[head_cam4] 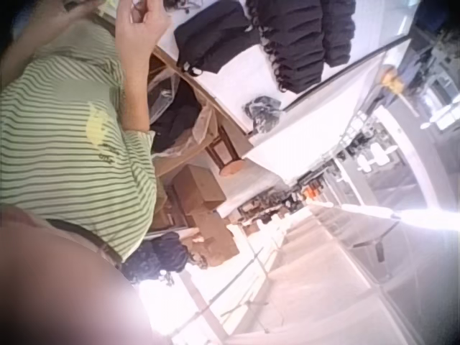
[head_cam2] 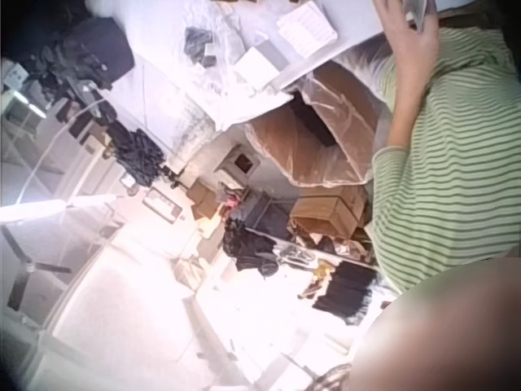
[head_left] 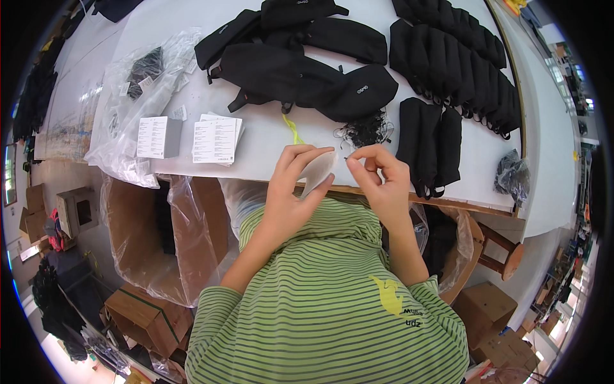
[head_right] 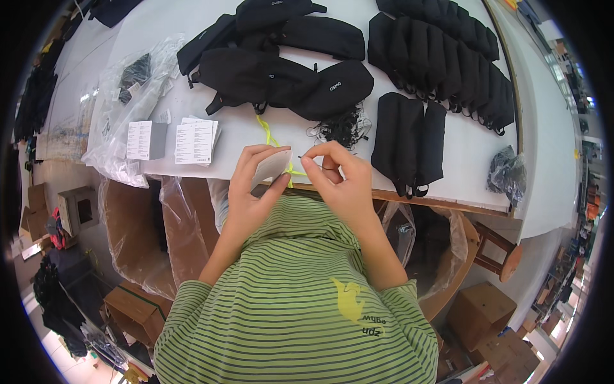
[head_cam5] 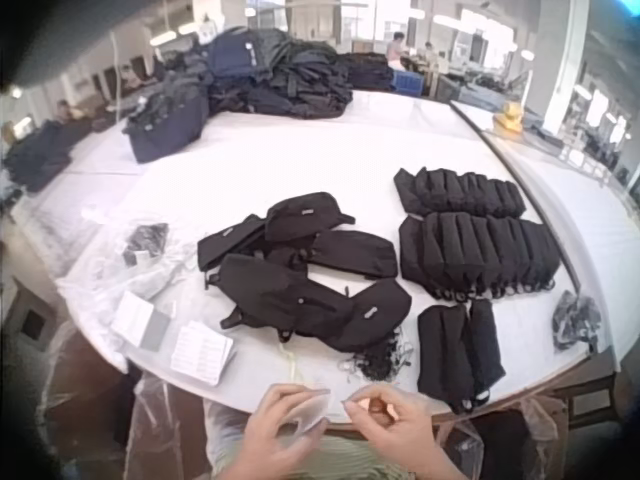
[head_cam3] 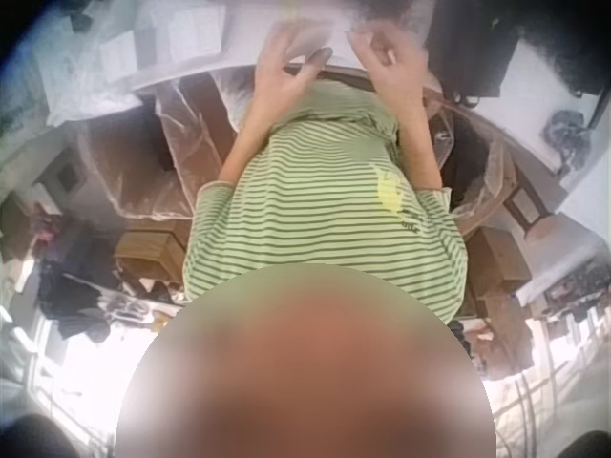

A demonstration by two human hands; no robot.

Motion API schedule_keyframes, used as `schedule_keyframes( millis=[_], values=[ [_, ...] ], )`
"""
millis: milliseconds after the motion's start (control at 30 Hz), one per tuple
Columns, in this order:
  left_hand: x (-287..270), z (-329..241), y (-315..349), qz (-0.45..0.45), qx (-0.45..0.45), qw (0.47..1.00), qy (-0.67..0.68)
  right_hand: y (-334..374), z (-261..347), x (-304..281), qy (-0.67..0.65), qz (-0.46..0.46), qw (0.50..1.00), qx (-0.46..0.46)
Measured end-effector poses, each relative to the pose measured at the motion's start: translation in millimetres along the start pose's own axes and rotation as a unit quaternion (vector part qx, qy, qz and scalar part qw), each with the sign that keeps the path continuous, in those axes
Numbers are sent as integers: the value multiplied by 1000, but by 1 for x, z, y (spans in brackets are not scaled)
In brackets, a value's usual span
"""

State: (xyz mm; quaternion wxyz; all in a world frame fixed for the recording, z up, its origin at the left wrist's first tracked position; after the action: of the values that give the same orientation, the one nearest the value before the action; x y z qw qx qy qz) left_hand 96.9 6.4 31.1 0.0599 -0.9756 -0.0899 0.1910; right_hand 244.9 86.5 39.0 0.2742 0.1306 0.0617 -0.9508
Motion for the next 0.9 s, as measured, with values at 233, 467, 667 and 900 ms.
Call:
schedule_keyframes(
  millis=[233, 467, 667, 900],
  values=[
    [0, -5, 3, -41, -49, 997, 48, 3, 6, 12, 92, -4, 995, -40],
    [0, -5, 3, -61, 0, 995, -77, 5, 3, 20, 127, -20, 991, -35],
    [-2, -2, 6, -32, -58, 994, 85, 6, -2, 15, 26, 4, 1000, 11],
    [-5, 24, 14, 45, -187, 899, 394, 1, 6, 7, 38, 99, 994, -14]
  ],
)
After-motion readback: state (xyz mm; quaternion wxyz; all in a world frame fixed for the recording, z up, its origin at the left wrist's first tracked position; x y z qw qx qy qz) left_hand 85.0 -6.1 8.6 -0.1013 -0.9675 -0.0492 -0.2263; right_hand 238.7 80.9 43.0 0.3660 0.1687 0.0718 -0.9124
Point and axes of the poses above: each hand's wrist, its own y-axis away from the middle knuckle, its own x-axis out of the palm, z = x × y, the point moved 2 cm from there along -y, towards the middle knuckle, and after that the axes turned 7 degrees about z, right-handed, at the moved point
